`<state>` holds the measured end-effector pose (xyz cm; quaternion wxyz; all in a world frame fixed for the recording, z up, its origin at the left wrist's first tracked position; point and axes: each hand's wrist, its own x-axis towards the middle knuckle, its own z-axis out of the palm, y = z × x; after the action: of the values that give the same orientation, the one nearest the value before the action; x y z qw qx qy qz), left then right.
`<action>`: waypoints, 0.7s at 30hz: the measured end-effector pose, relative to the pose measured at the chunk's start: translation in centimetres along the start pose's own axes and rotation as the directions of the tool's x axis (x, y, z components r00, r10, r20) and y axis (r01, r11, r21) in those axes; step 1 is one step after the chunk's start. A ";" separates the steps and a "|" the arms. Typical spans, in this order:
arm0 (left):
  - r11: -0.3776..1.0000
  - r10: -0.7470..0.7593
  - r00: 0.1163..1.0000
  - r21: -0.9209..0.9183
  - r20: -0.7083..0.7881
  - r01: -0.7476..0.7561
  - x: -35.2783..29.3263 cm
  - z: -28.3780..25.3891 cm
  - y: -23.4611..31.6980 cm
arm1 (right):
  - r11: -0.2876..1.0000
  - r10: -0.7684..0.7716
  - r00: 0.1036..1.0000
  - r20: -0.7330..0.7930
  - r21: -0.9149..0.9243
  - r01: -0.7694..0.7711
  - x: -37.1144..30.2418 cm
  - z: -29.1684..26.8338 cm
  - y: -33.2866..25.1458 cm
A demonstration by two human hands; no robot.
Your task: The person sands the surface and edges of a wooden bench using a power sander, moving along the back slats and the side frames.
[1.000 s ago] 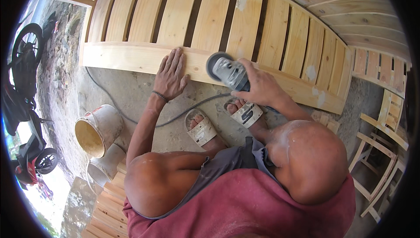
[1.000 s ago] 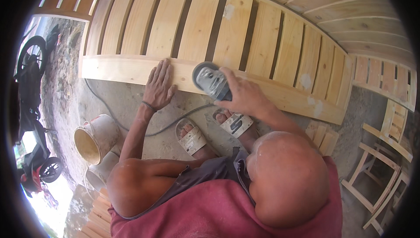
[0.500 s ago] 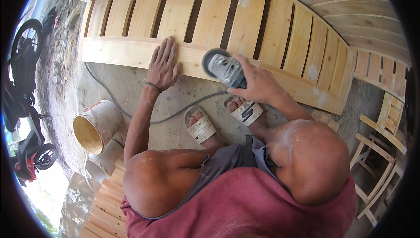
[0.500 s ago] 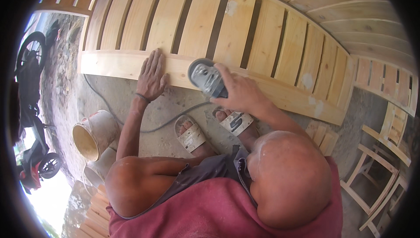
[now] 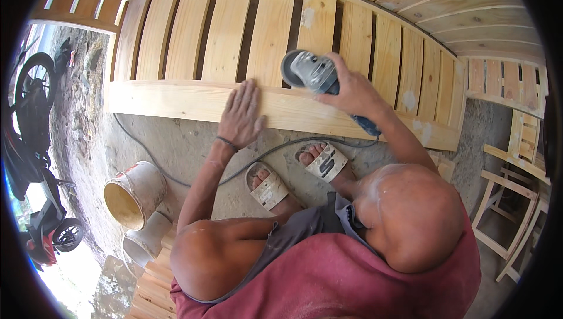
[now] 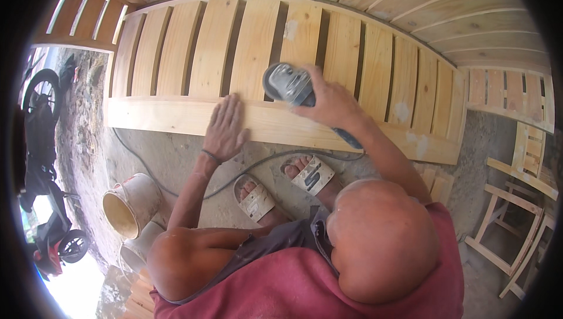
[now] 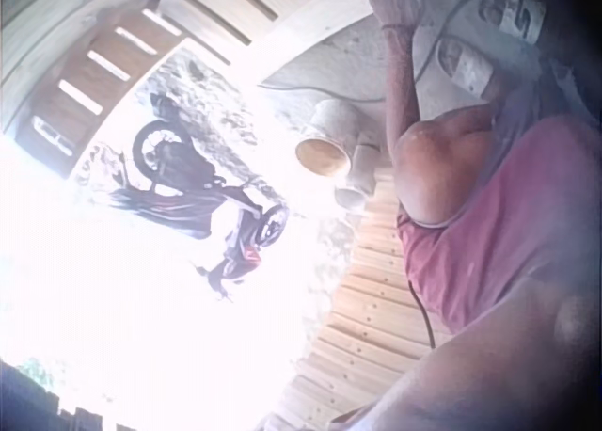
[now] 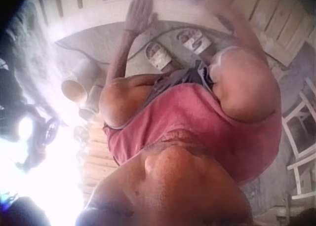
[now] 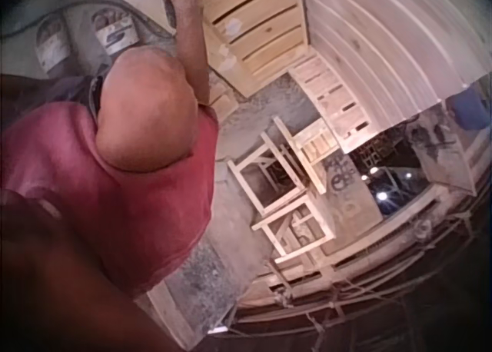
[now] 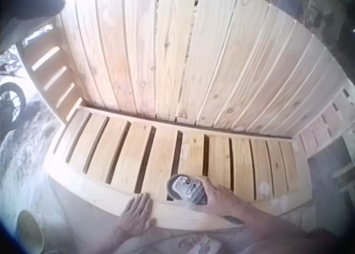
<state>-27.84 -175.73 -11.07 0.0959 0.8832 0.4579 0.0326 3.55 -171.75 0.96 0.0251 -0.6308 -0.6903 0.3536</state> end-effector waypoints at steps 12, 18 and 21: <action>0.969 0.204 0.979 -0.143 -0.005 -0.203 2.0 2.3 7.6 | 1.000 -0.025 0.981 -0.194 0.002 0.026 7.9 -4.7 3.2; 0.929 0.275 0.959 -0.240 -0.066 -0.282 0.5 2.1 10.1 | 1.000 0.016 0.969 -0.245 0.013 -0.014 10.9 -6.5 4.2; 0.916 0.274 0.961 -0.290 -0.046 -0.276 -0.8 2.8 9.8 | 0.999 -0.026 0.942 -0.335 0.015 0.032 12.2 -7.3 5.6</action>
<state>-20.00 -182.27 -11.86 0.2194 0.9146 0.3195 0.1154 9.38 -157.89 -1.53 0.1534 -0.6711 -0.6817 0.2480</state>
